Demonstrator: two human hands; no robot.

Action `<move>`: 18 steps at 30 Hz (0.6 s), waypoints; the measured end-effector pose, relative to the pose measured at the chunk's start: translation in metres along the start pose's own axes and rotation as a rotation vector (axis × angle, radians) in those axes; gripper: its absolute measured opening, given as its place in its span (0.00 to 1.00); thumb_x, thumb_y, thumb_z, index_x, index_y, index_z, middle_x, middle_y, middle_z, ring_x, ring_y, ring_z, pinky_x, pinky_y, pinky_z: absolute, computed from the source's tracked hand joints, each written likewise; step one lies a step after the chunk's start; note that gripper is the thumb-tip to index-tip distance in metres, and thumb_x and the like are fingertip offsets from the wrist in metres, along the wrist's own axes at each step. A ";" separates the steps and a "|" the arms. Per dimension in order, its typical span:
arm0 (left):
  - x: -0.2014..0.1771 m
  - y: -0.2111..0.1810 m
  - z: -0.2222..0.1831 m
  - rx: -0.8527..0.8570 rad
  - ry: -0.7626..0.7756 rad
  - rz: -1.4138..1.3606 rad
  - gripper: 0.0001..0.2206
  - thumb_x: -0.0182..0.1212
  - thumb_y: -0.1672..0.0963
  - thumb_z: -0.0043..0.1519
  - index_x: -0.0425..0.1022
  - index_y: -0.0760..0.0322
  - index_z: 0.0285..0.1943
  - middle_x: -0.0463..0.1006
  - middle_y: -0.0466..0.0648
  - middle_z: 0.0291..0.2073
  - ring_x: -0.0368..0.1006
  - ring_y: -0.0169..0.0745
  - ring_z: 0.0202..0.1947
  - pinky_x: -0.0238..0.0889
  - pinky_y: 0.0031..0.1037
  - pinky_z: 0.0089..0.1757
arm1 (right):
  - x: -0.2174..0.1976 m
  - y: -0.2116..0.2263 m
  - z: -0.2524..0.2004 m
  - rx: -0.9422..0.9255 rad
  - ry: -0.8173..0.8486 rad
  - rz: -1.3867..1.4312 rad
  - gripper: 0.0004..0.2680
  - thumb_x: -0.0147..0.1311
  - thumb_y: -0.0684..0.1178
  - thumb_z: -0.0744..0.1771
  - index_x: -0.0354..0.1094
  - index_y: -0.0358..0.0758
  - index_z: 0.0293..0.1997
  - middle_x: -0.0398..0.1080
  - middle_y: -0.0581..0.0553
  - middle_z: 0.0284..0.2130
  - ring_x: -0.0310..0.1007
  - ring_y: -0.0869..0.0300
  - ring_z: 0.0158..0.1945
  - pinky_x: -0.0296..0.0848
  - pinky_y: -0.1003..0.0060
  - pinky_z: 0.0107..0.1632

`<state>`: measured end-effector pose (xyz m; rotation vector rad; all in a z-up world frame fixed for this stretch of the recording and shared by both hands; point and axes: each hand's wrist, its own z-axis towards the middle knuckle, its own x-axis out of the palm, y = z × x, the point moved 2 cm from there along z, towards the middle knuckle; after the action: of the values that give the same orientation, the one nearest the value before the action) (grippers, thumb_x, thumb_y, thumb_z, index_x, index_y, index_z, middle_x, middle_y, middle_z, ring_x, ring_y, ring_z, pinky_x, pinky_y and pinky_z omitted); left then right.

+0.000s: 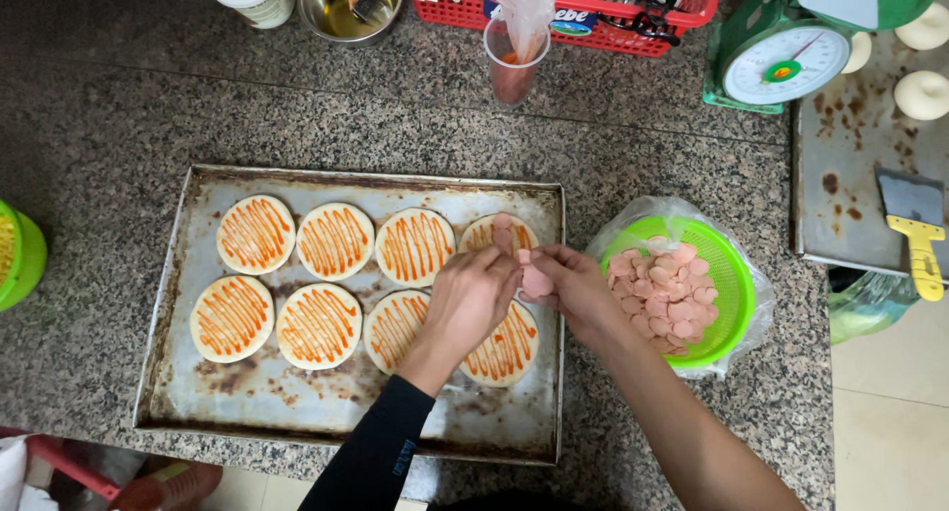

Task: The person places sliced sausage pieces onto prepared dough disks on a metal baking tray by hand.

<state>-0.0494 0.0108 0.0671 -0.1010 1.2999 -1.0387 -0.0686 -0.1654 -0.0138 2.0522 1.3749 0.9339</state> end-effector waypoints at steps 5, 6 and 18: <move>-0.005 0.025 -0.005 -0.384 -0.098 -0.053 0.06 0.62 0.58 0.62 0.81 0.66 0.36 0.80 0.55 0.34 0.77 0.55 0.33 0.71 0.41 0.37 | -0.002 0.009 -0.004 0.013 -0.046 0.011 0.07 0.47 0.47 0.70 0.65 0.35 0.49 0.78 0.40 0.42 0.81 0.54 0.43 0.81 0.62 0.40; -0.004 0.032 -0.007 -0.512 -0.078 -0.038 0.07 0.63 0.57 0.62 0.81 0.67 0.36 0.80 0.56 0.32 0.77 0.56 0.31 0.70 0.42 0.36 | -0.004 0.011 -0.005 0.019 -0.070 0.004 0.07 0.46 0.47 0.70 0.64 0.36 0.49 0.78 0.40 0.43 0.80 0.53 0.43 0.81 0.62 0.40; 0.033 0.021 -0.019 -0.335 0.075 0.026 0.06 0.63 0.57 0.57 0.82 0.65 0.33 0.81 0.56 0.30 0.77 0.58 0.31 0.58 0.52 0.54 | -0.018 0.004 -0.001 0.003 -0.052 0.017 0.07 0.51 0.48 0.70 0.66 0.36 0.48 0.76 0.40 0.42 0.78 0.57 0.40 0.76 0.63 0.40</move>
<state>-0.0562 0.0098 0.0246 -0.3000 1.5319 -0.8018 -0.0715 -0.1840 -0.0149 2.0791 1.3350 0.8799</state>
